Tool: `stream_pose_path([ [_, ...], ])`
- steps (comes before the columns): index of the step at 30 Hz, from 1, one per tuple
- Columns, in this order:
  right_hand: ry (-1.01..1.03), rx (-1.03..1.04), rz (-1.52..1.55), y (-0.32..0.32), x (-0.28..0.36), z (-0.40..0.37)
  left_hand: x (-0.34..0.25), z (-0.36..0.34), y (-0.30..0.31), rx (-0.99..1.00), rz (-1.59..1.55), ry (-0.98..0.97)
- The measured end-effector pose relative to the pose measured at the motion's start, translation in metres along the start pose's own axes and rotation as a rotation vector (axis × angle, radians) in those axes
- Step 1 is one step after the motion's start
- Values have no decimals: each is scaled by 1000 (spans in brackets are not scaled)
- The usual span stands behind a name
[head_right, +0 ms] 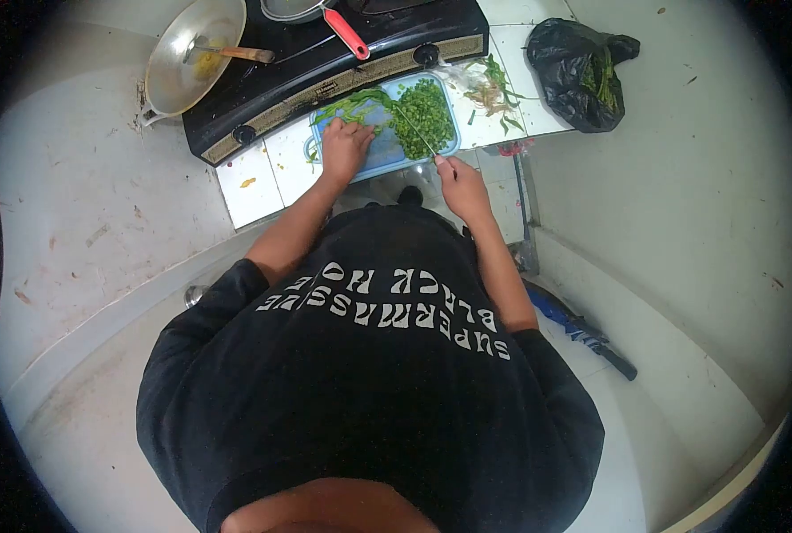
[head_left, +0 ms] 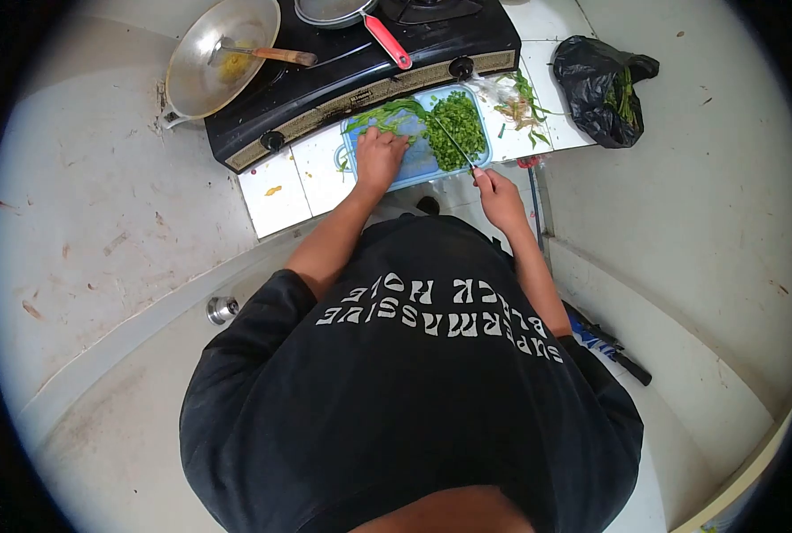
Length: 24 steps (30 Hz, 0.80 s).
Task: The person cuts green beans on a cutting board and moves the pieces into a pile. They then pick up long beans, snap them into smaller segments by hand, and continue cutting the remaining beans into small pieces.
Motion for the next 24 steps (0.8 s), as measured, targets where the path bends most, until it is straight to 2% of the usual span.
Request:
stream_pose_path([
  [3,-22,27,-32,0,8,3,-4,5,0,-8,-6,-34],
  [5,13,12,-23,-3,8,3,-14,6,-5,66,91,-100],
  [11,102,35,-133,-28,6,-4,-20,-13,-13,-62,-81,-23],
  [14,105,89,-200,-42,17,-11,-22,-13,-14,-56,-121,-7],
  [24,89,52,-248,-58,12,-10,-26,-10,-13,-7,-59,-14],
])
Point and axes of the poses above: each hand's wrist, its own z-axis towards the middle knuckle, its own y-axis out of the back of the hand, x = y × z, the point moved 8 cm from there along z, towards the middle knuckle, and after that the axes turned 7 degrees about -z, right-handed, at the moved point
